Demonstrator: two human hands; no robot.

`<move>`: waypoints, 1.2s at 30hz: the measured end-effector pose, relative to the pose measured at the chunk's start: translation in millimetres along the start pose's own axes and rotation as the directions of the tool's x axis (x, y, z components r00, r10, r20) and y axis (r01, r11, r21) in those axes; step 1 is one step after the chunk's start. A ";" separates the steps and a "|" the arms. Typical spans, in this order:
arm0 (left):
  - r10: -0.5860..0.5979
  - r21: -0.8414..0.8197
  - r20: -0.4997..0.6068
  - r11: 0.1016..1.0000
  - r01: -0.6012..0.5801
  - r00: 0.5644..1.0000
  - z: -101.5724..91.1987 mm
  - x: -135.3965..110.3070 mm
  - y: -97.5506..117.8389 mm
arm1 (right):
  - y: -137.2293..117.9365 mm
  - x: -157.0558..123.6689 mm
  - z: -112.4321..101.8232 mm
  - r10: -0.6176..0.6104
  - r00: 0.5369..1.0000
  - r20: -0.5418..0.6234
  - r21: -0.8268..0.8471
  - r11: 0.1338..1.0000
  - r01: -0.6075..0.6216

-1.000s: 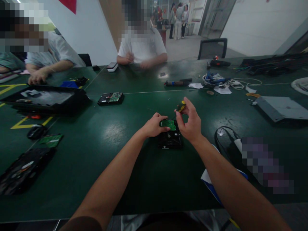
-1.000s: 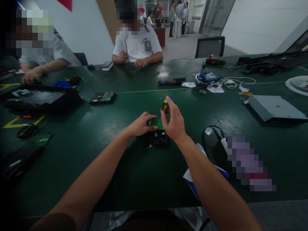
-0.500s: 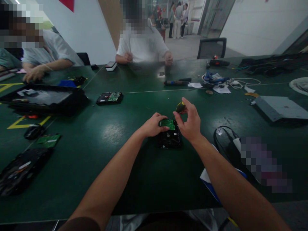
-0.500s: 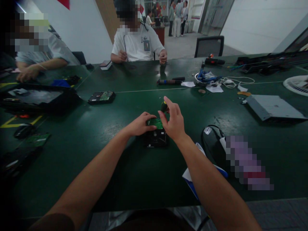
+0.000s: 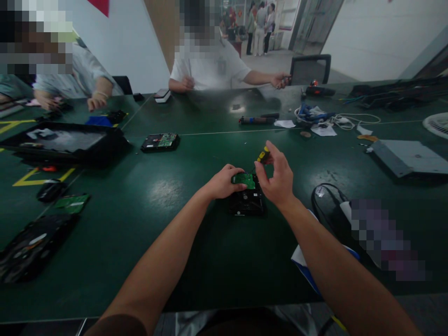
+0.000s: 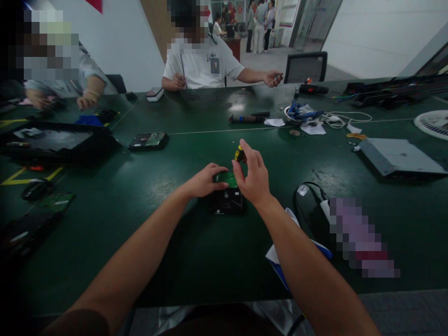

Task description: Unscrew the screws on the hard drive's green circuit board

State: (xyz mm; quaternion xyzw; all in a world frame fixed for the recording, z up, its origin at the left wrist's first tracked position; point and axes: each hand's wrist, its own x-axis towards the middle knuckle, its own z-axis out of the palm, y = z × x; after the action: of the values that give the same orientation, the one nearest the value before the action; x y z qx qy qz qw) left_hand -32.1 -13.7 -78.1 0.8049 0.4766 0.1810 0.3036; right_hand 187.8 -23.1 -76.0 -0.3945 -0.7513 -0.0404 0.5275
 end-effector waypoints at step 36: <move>0.003 0.005 -0.003 1.000 -0.003 1.000 0.8 1.4 -3.8 | 0.2 -1.3 1.2 0.015 1.000 -0.019 -0.018 1.000 -0.016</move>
State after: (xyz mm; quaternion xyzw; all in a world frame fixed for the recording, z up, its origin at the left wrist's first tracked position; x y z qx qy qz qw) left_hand -33.4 -11.4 -81.2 0.8061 0.4762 0.1817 0.3007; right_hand 187.1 -23.1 -77.6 -0.4046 -0.7428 -0.0467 0.5314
